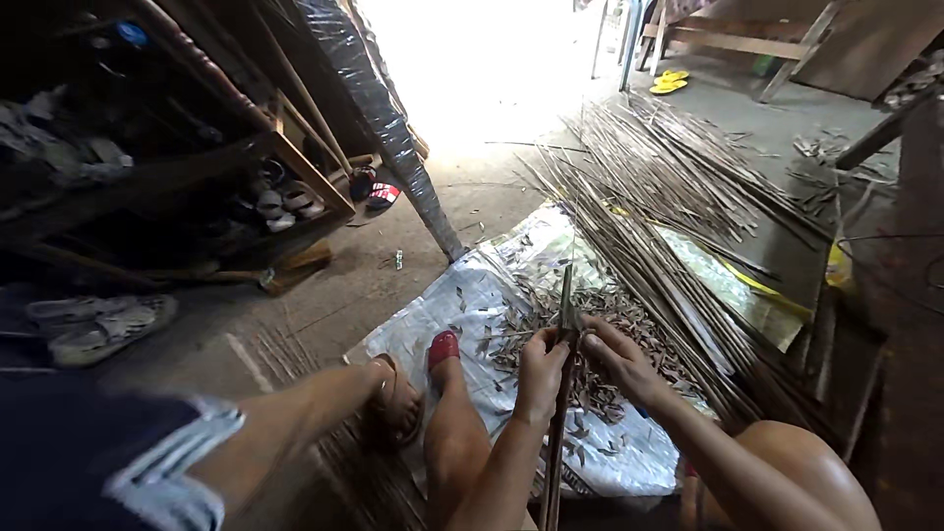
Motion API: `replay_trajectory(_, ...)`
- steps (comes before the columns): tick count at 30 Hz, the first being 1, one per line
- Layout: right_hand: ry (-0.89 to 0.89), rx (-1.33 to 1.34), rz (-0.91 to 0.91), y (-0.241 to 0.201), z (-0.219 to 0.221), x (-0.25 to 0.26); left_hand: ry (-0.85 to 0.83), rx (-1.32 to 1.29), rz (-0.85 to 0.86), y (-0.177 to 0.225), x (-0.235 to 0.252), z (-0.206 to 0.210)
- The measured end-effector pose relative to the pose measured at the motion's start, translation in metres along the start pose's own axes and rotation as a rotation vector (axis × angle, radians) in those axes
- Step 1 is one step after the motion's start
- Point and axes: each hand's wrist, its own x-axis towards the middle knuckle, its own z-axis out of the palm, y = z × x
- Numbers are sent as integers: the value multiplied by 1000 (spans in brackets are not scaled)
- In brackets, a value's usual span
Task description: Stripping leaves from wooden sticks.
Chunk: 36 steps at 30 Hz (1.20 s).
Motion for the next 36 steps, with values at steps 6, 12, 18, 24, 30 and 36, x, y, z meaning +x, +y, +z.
replay_trajectory(6, 23, -281, -206, 13, -5, 2, -42, -107, -99, 8, -3, -5)
replay_trajectory(12, 71, -496, -339, 21, -9, 5, -112, -160, -115, 9, -4, -11)
replay_trajectory(18, 123, -649, -377, 18, -13, 6, -133, -202, -173, 12, -6, -11)
replay_trajectory(24, 388, -558, -104, 12, -17, 12, -143, -204, -219, 11, -7, -10)
replay_trajectory(30, 69, 270, 270, -10, -9, 3, -73, -112, -94, 5, 0, -11)
replay_trajectory(36, -124, 395, 314, -13, -2, -4, -122, 18, -13, 4, -5, -10)
